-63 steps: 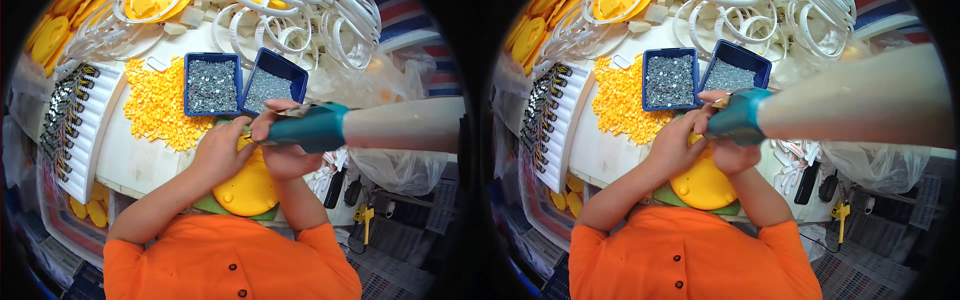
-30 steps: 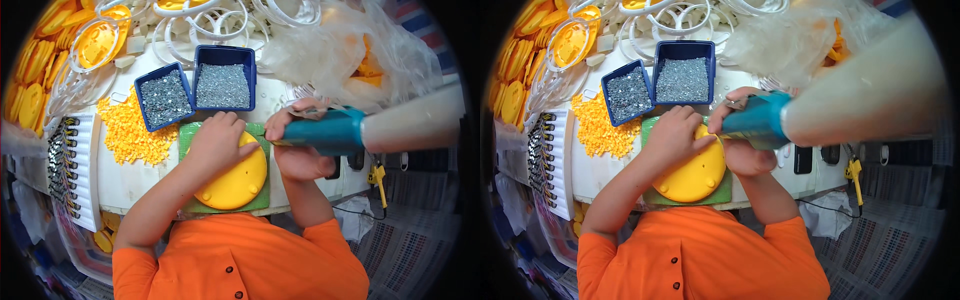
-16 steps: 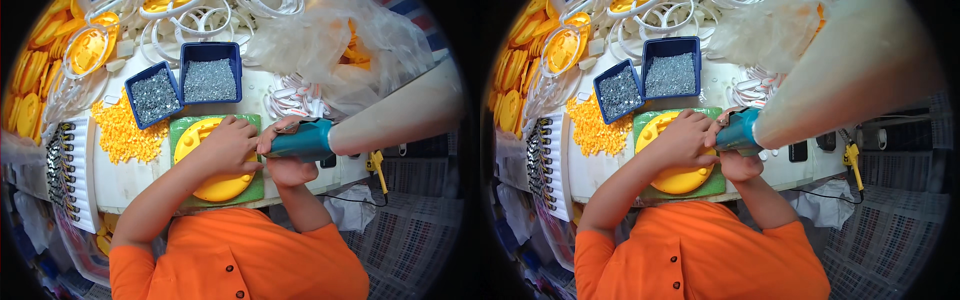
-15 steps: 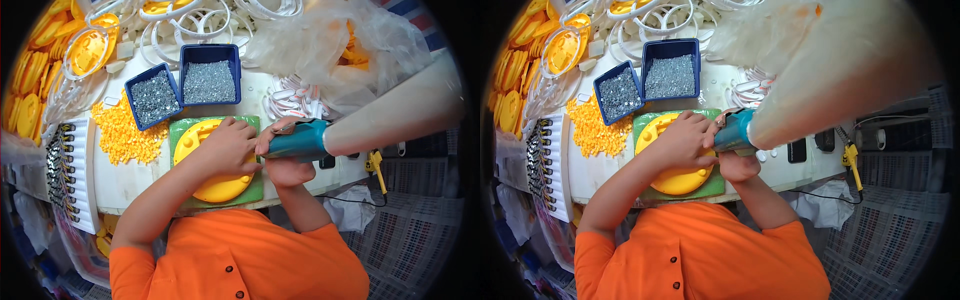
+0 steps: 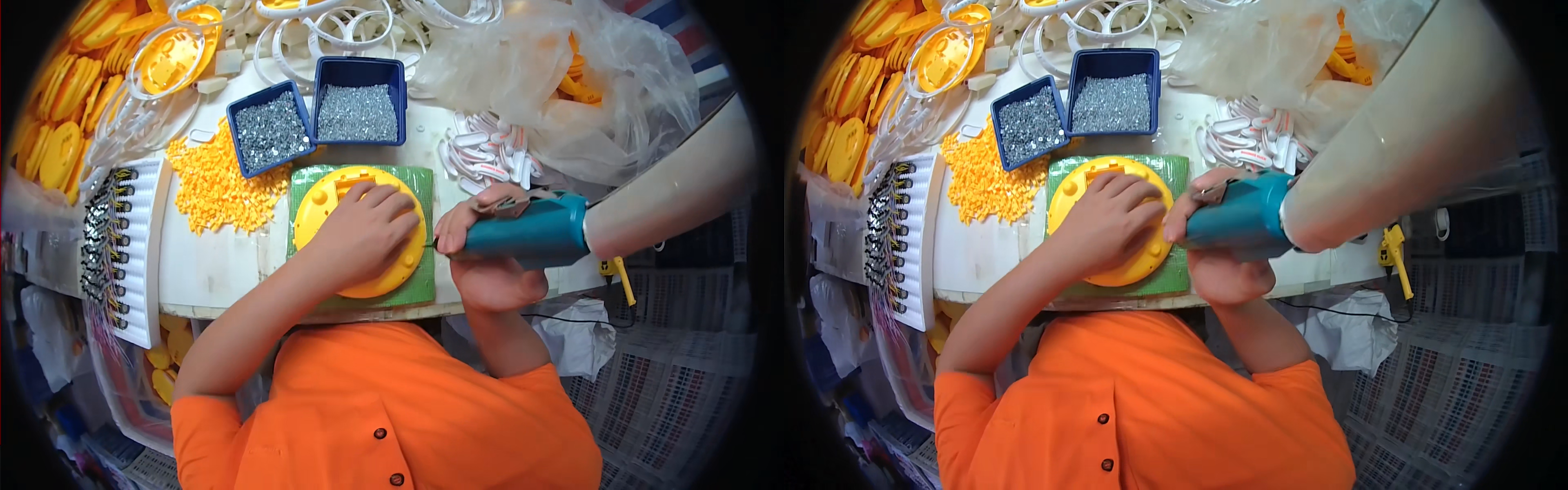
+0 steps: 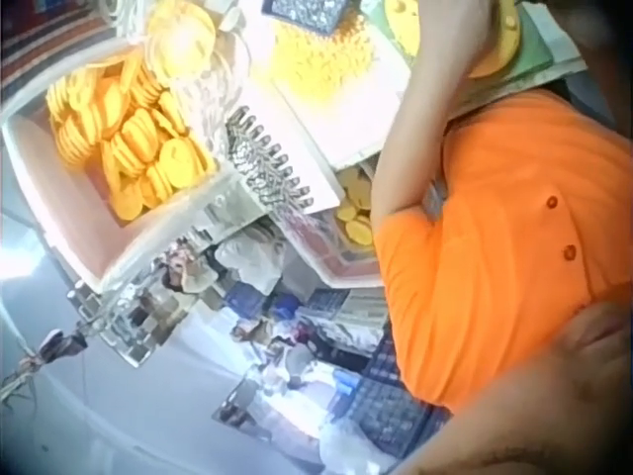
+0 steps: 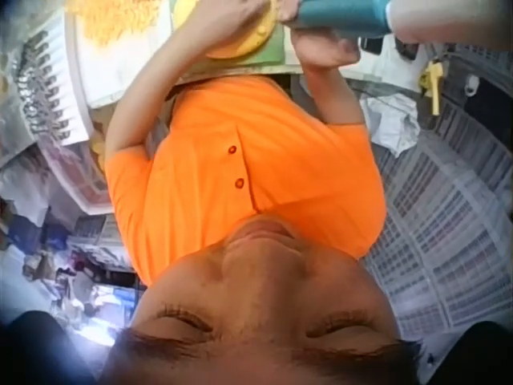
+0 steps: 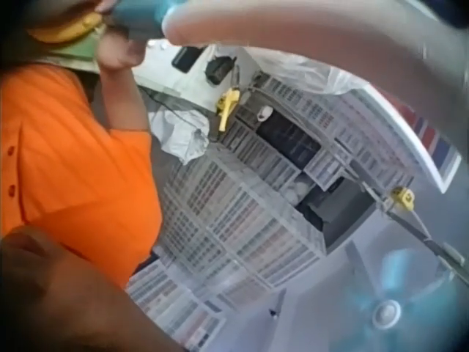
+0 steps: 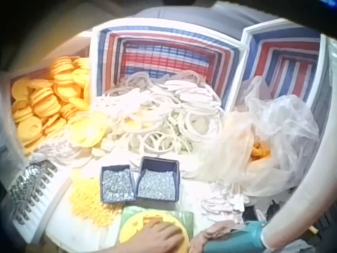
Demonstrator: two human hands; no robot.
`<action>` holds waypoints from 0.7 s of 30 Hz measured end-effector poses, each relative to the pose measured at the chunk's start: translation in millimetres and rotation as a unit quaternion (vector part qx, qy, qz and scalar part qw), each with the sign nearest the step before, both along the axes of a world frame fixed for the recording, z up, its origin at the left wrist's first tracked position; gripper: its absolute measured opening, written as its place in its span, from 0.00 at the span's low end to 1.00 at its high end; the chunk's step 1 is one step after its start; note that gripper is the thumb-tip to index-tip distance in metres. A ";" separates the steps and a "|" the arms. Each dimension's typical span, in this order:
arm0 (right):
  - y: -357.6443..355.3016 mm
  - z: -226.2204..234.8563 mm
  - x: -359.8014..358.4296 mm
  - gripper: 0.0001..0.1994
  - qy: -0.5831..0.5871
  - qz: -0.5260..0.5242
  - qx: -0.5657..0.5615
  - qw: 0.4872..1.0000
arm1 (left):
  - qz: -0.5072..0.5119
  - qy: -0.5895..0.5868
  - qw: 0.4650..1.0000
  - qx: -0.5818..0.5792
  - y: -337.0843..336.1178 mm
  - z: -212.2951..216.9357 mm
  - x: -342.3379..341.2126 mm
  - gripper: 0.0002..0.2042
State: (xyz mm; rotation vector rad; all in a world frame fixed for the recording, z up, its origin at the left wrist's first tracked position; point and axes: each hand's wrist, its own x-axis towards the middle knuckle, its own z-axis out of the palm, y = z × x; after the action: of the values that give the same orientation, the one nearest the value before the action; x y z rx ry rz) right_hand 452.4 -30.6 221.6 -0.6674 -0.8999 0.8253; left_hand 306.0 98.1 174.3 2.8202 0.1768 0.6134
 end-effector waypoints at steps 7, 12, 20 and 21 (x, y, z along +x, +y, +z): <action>-29.5 -11.7 -31.8 0.44 0.037 0.030 -0.042 0.998 | 0.101 0.044 0.994 0.006 -66.7 -5.8 -35.9 0.29; -27.9 -26.9 -38.7 0.42 0.016 0.028 -0.056 0.998 | 0.147 -0.009 0.985 0.088 -76.2 -27.8 -31.2 0.25; -27.7 -35.8 -40.0 0.41 0.015 -0.001 -0.031 0.999 | 0.148 -0.015 0.982 0.112 -79.2 -35.0 -31.3 0.22; -27.8 -34.6 -39.7 0.41 0.013 -0.001 -0.031 0.999 | 0.149 -0.016 0.982 0.112 -79.2 -34.8 -30.9 0.22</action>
State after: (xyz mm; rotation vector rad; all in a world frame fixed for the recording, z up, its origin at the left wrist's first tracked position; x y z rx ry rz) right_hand 412.7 -58.4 187.0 -0.7099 -0.8523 0.8622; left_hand 275.1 18.9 139.5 3.0216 0.5651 0.7867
